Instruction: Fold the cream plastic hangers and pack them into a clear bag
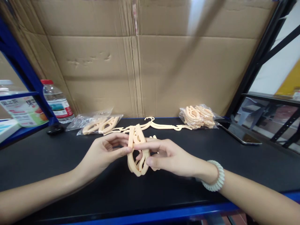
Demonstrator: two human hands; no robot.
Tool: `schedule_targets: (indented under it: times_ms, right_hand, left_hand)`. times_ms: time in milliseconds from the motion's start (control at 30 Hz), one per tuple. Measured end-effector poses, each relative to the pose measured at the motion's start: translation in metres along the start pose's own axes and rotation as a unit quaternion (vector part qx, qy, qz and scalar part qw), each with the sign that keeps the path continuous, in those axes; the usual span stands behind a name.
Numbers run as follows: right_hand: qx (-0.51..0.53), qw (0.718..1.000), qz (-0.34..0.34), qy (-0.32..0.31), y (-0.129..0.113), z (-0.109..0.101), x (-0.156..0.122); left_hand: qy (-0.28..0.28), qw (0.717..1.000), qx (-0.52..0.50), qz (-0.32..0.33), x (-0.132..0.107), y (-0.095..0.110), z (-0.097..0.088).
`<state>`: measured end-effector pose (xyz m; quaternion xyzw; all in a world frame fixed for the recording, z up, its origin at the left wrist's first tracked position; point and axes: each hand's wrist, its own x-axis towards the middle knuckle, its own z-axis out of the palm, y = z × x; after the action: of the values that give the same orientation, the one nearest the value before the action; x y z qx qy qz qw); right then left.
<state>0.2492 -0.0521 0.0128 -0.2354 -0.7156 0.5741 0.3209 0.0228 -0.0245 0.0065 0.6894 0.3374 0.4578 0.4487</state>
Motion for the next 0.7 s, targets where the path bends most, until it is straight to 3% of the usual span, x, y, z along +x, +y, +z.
schedule_targets:
  times_ms: [133,300,400,500,700]
  right_hand:
    - [0.021,0.997,0.024,0.063,-0.004,-0.022,0.001]
    - [0.008,0.978,0.157,0.140,-0.006,-0.066,-0.002]
    - [-0.034,0.970,0.202,0.134,-0.004,-0.080,-0.005]
    - [-0.138,0.961,0.220,0.101,-0.002,-0.080,-0.009]
    - [-0.397,0.906,0.137,0.044,-0.004,-0.076,-0.013]
  left_hand:
    - [-0.005,1.000,0.000,-0.005,0.006,-0.003,-0.007]
    - [0.002,0.997,0.069,-0.016,0.020,-0.015,-0.030]
    - [0.018,0.994,0.105,-0.031,0.026,-0.026,-0.041]
    - [0.016,0.991,0.126,-0.040,0.028,-0.033,-0.045]
    - [-0.007,0.985,0.175,-0.010,0.027,-0.037,-0.045]
